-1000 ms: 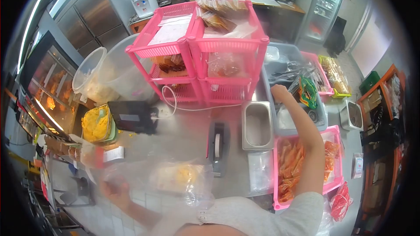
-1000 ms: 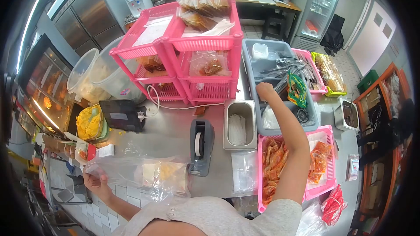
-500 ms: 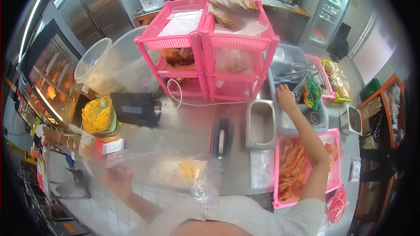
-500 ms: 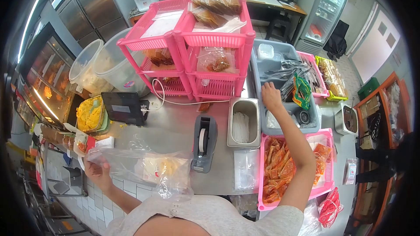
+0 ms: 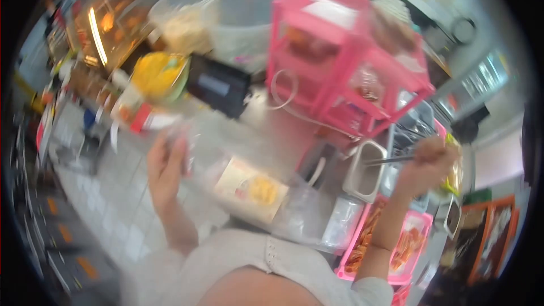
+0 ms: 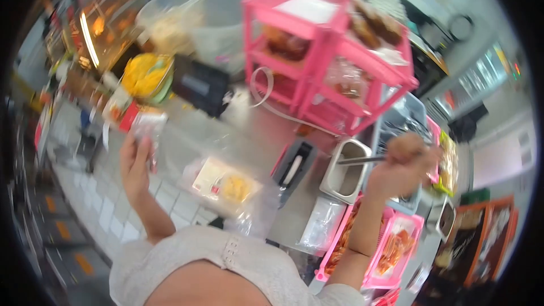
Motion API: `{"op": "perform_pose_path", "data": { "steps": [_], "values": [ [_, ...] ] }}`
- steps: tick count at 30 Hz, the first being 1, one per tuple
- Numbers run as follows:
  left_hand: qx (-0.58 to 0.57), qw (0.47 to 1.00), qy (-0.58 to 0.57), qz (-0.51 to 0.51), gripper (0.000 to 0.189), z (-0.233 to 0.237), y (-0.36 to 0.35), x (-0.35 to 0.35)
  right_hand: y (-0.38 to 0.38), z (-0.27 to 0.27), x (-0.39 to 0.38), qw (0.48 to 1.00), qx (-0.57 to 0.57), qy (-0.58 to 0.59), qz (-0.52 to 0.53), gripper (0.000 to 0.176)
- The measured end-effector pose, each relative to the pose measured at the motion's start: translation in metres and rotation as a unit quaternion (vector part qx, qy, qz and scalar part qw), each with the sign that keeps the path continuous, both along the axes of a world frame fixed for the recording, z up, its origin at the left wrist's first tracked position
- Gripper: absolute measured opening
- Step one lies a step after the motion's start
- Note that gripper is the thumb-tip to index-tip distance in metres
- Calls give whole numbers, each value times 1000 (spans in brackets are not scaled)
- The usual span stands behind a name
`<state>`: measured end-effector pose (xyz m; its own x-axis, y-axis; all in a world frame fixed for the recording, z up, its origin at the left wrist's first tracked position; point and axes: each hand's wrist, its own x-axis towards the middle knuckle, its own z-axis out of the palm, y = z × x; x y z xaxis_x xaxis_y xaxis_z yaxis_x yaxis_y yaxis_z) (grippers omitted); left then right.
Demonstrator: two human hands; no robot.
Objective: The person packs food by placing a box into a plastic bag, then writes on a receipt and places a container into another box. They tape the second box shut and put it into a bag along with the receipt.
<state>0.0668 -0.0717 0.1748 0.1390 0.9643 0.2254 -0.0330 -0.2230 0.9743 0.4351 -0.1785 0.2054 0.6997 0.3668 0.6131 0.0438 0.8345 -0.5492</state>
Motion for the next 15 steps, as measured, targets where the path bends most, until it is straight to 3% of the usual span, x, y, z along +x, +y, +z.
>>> {"op": "perform_pose_path", "data": {
  "steps": [2,4,5,7,9,11,12,14,15],
  "values": [
    [-11,999,4,-41,26,3,-1,-1,2,48,-68,997,55,60,-10,35],
    [-2,996,-38,-86,26,8,-3,-1,14,58,-136,979,126,86,135,32],
    [-24,992,-38,-114,28,13,-1,-4,17,48,-165,968,24,107,227,30],
    [-41,992,-47,-107,29,24,-7,-3,41,26,-190,927,-89,-249,265,25],
    [-55,990,-62,-117,30,25,-8,-11,66,10,-219,768,-265,-450,371,15],
    [12,994,17,-109,40,17,-8,-21,87,-38,-225,661,-365,-540,372,15],
    [11,994,9,-108,40,15,-8,-25,91,-55,-220,655,-368,-546,370,15],
    [-74,974,-71,-202,50,9,-7,-32,92,-78,-202,587,-301,-723,205,25],
    [-77,973,-79,-205,50,6,-6,-34,92,-84,-192,580,-307,-726,205,25]
  ]
}}
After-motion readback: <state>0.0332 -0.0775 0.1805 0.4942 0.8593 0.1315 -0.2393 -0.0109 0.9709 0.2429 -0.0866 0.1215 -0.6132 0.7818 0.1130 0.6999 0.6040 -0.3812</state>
